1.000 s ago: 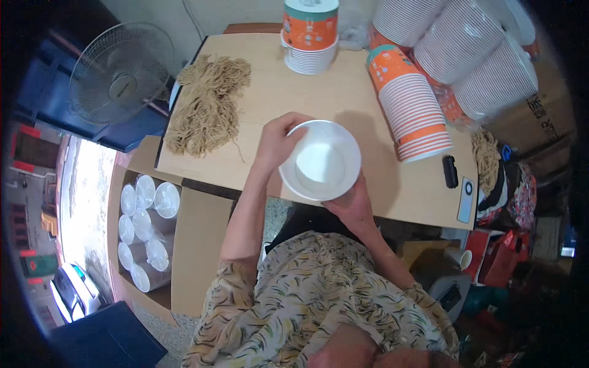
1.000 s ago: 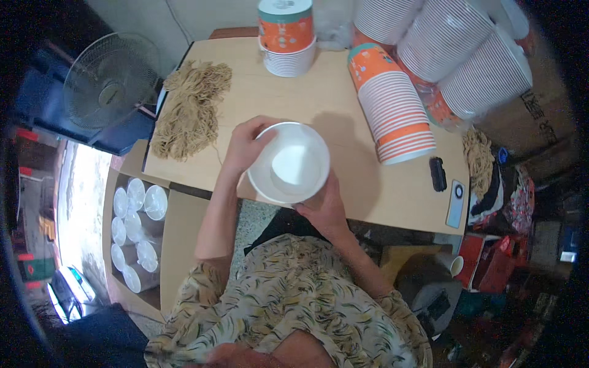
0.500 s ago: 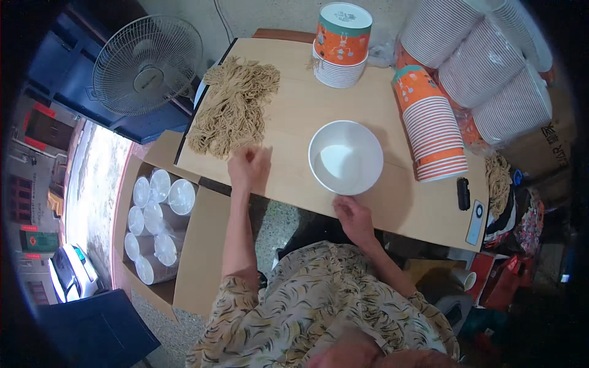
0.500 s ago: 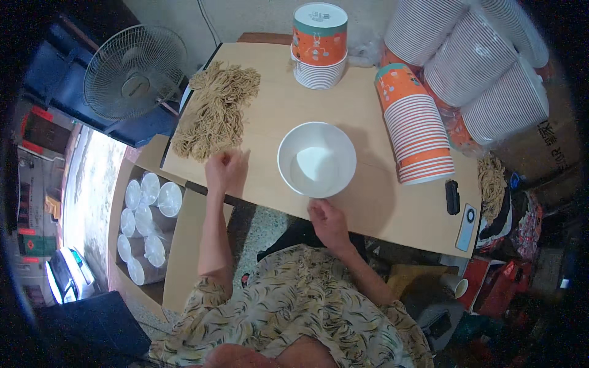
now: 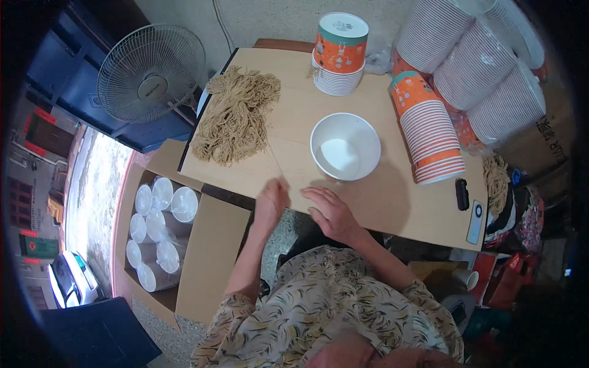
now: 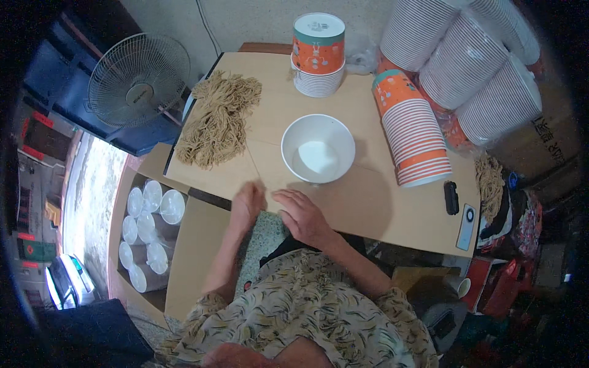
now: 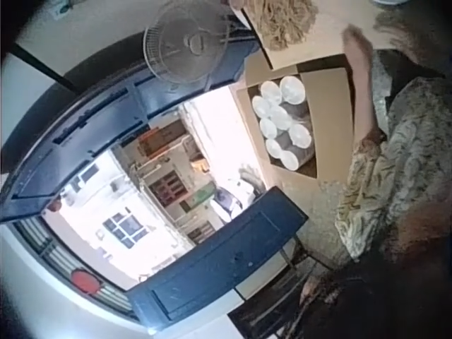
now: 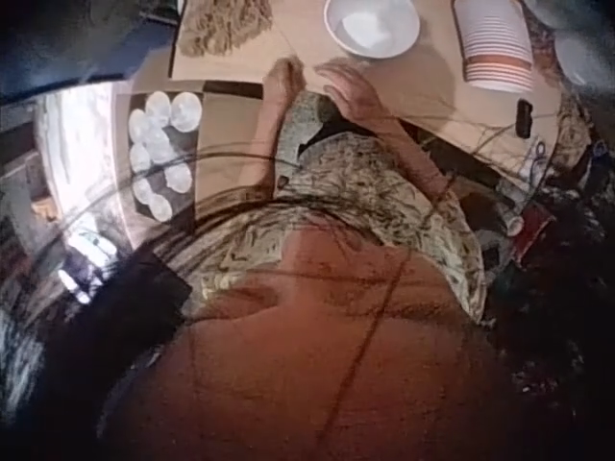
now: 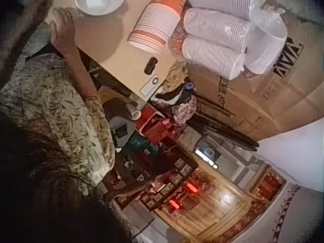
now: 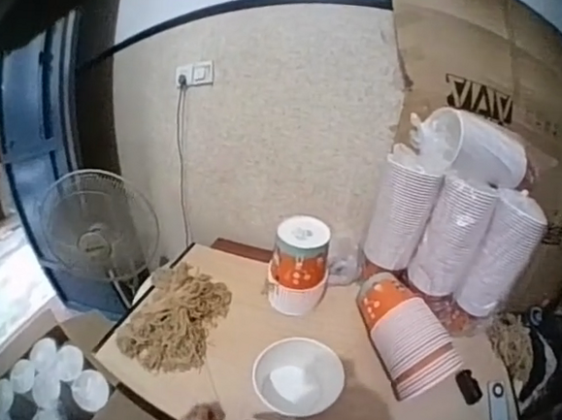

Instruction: Attaching string handles to paper cups manually.

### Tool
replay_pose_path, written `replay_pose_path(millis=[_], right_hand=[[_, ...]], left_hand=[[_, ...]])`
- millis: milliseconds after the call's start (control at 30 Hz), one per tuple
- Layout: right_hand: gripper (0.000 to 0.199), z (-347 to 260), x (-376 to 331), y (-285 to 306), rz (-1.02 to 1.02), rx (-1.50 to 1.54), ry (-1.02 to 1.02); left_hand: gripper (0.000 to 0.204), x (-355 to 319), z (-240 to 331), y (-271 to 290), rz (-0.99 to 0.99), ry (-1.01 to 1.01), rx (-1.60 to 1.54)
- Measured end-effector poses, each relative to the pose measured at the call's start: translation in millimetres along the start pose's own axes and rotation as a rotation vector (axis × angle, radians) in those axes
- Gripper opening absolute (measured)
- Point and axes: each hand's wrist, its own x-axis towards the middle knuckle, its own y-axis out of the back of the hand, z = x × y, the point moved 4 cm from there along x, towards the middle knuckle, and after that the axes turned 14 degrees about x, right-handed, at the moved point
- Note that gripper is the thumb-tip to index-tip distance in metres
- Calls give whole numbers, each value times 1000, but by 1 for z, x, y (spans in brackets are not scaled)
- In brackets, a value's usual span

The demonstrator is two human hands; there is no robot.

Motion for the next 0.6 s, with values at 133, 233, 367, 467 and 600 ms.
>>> replay_pose_path(millis=[133,233,367,467,600], right_hand=[[35,-6,8,-17,-158,21,64],[35,28,-15,-17,-287,103,-104],[20,18,-42,8,-191,147,-251],[11,3,-61,26,-144,245,-315],[10,-9,-78,43,-38,367,-407]], left_hand=[[15,-58,43,-2,-70,-461,-42],[15,-74,80,30,-231,-372,-99],[13,-79,79,30,-356,-110,-525],[16,-74,81,19,-396,-125,-602],[13,-73,106,13,-425,-222,-642]])
